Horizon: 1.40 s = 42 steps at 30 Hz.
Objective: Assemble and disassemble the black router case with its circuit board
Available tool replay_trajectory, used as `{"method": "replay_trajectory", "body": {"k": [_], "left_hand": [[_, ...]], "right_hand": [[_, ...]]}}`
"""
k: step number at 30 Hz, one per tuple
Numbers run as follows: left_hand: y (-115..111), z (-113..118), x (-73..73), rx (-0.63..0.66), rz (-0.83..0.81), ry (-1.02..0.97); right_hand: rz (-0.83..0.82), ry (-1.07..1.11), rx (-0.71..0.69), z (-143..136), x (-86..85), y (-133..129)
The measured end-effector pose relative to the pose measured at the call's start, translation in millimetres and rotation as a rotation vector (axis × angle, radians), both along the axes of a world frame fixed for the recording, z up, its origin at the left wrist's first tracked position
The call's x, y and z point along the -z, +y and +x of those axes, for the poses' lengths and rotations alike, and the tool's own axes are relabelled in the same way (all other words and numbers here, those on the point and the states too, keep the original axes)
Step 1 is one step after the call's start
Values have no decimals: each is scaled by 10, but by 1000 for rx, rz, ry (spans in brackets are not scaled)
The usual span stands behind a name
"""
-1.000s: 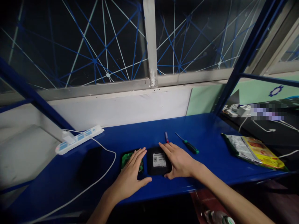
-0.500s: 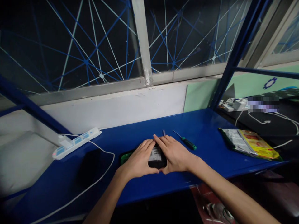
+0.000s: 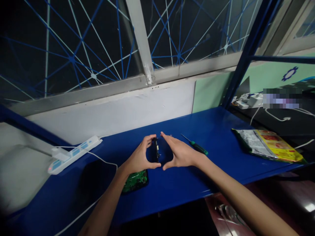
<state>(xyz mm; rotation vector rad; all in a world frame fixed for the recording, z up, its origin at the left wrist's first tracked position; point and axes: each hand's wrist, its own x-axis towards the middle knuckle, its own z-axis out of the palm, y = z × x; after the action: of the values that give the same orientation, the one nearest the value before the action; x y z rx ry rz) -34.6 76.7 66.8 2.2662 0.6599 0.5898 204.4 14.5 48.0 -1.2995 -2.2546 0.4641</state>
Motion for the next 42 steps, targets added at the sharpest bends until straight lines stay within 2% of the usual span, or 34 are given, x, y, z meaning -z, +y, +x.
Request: {"method": "replay_trajectory", "body": {"k": [5, 10, 18, 26, 32, 36, 42], "left_hand": [[179, 53, 232, 17, -62, -181], [285, 61, 284, 4, -66, -243], [389, -14, 383, -113, -107, -66], [415, -90, 374, -325, 23, 190], [384, -61, 356, -425, 126, 308], [321, -39, 281, -339, 209, 351], [171, -59, 78, -105, 234, 432]], "right_hand": [[-28, 42, -62, -54, 118, 270], [-8, 116, -75, -28, 224, 441], [29, 63, 62, -2, 359, 498], [122, -48, 154, -64, 452, 530], [199, -117, 244, -97, 414, 470], [223, -117, 213, -61, 364, 425], [269, -58, -35, -9, 324, 298]]}}
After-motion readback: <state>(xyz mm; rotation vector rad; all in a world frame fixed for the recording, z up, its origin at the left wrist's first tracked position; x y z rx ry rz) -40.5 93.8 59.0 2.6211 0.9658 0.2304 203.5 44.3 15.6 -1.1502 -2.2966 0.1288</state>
